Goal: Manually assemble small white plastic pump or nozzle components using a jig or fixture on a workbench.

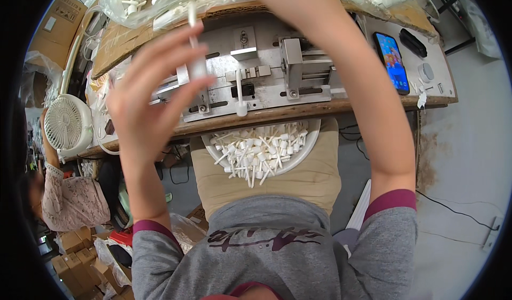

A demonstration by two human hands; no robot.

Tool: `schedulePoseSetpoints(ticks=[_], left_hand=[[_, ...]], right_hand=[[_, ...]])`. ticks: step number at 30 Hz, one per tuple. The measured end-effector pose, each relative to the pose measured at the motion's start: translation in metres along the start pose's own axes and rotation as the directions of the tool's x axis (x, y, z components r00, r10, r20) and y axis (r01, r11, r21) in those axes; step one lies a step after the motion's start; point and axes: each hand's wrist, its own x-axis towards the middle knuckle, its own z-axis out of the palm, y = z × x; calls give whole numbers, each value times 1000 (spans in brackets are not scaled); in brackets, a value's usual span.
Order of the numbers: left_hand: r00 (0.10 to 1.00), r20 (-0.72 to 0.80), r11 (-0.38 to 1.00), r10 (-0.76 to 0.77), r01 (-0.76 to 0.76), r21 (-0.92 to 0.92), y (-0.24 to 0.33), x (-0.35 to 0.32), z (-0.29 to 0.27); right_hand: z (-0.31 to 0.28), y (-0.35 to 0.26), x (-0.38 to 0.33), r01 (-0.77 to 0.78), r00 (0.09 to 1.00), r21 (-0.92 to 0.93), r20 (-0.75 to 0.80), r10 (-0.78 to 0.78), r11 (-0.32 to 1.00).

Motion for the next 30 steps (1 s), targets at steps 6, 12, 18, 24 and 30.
schedulePoseSetpoints(ticks=[6, 12, 18, 24, 30], left_hand=[[986, 66, 983, -151, 143, 111, 15, -66, 46], [974, 153, 968, -169, 135, 212, 12, -70, 59], [978, 120, 972, -170, 146, 183, 12, -75, 66], [969, 153, 934, -196, 137, 330, 23, -68, 67], [942, 223, 936, -251, 178, 303, 20, -61, 65]], right_hand=[[53, 39, 70, 92, 975, -383, -151, -160, 919], [52, 19, 67, 78, 997, -205, 1, -79, 976], [23, -13, 33, 2, 995, -55, 101, 4, 998], [36, 17, 26, 26, 999, -70, 49, -23, 997], [29, 2, 8, 5, 997, 84, 77, -12, 996]])
